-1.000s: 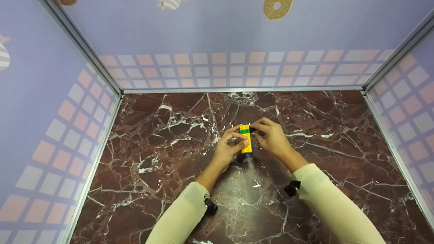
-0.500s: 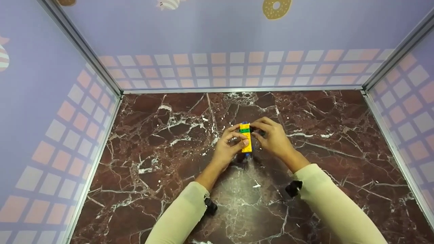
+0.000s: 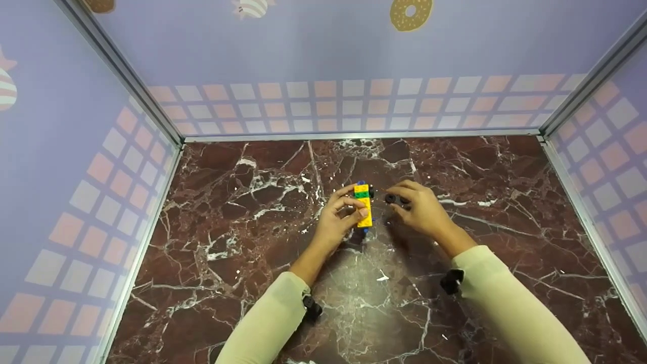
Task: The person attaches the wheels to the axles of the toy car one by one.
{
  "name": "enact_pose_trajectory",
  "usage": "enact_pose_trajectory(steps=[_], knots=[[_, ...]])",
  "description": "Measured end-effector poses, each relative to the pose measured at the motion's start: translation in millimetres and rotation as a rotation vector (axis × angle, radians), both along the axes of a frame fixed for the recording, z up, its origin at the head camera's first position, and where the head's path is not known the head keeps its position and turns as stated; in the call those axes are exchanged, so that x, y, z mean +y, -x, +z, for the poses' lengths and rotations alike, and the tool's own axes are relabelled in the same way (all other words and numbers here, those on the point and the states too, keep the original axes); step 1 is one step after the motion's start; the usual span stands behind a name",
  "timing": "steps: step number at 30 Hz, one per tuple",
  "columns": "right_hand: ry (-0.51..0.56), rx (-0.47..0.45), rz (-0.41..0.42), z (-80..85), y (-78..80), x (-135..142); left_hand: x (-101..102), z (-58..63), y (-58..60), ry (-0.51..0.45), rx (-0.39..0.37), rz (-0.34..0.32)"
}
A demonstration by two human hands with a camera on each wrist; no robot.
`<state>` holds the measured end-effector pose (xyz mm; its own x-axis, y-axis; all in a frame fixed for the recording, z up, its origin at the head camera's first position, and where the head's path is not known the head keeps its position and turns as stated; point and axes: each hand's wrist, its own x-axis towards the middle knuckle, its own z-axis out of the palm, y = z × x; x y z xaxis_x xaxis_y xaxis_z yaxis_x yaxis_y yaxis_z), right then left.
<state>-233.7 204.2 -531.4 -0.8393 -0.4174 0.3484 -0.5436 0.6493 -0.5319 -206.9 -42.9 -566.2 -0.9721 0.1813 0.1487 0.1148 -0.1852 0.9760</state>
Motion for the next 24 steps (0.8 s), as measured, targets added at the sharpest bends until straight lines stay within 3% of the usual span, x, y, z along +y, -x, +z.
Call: enact_pose_trajectory(steps=[7, 17, 24], knots=[[-0.119, -0.071, -0.032, -11.8, -2.2, 22, -1, -0.2, -1.3, 0.038, 0.006, 0.015], [-0.226, -0.103, -0.061, -25.9, -3.9, 38, -1, -1.7, -2.5, 0.065, 0.010, 0.023], [-0.206, -0.015, -0.005, -40.1, -3.4, 40, 0, -1.0, -3.6, 0.053, -0.004, 0.020]])
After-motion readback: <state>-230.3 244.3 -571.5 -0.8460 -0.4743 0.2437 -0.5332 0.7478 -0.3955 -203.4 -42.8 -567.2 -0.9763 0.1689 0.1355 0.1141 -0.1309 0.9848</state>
